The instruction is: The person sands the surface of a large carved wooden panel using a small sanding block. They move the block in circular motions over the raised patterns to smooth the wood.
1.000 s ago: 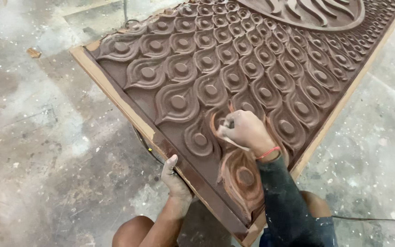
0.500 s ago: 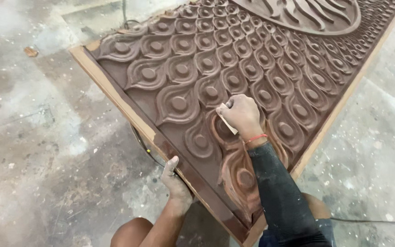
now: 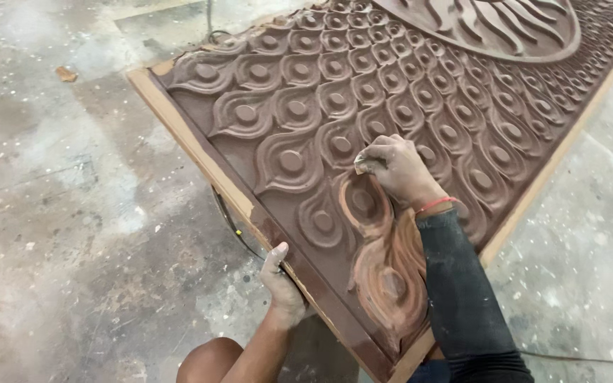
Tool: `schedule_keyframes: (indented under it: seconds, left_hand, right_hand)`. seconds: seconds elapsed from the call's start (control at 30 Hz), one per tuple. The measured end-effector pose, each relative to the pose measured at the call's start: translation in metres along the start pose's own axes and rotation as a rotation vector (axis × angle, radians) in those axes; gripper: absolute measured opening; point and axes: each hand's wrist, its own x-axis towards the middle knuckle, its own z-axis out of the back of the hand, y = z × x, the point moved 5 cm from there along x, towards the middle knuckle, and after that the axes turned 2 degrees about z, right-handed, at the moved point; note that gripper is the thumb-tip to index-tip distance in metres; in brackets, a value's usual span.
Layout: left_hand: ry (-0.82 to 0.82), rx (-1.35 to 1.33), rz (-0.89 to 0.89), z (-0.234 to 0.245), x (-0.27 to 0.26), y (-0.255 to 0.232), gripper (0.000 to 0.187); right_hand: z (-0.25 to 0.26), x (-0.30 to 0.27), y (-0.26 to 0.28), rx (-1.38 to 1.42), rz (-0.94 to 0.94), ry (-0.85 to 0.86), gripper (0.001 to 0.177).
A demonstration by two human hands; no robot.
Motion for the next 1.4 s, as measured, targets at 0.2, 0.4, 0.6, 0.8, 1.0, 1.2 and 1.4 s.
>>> schedule_keyframes:
  seconds: [0.2, 0.4, 0.6, 0.8, 1.0, 1.2, 1.4]
  left_hand:
    - [0.032, -0.089, 0.067, -0.007, -0.006, 0.002, 0.062]
    - [0.067, -0.043, 0.028, -0.013, -0.007, -0.001, 0.063]
    - [0.021, -0.081, 0.023, -0.002, -0.004, 0.004, 0.062]
    - [0.002, -0.090, 0.005, 0.012, 0.003, 0.006, 0.056]
    - [-0.058, -0.073, -0.024, 0.013, 0.004, 0.004, 0.055]
    - [-0.006, -0.091, 0.004, 0.005, -0.001, 0.004, 0.060]
    - [-0.036, -0.102, 0.008, 0.006, -0.001, 0.004, 0.060]
  right_hand:
    - [-0.011, -0.005, 0.007, -0.038, 0.091, 0.028, 0.011]
    - [-0.013, -0.008, 0.006, -0.105, 0.089, -0.002, 0.009]
    - [-0.017, -0.008, 0.014, -0.098, 0.226, -0.001, 0.008]
    - [-0.015, -0.008, -0.003, -0.074, 0.006, -0.037, 0.010]
    - [-0.016, -0.006, -0.006, -0.049, 0.092, 0.026, 0.008]
    - [-0.012, -0.007, -0.002, -0.079, 0.173, -0.008, 0.007]
    - [-0.009, -0.009, -0.009, -0.084, -0.011, -0.041, 0.007]
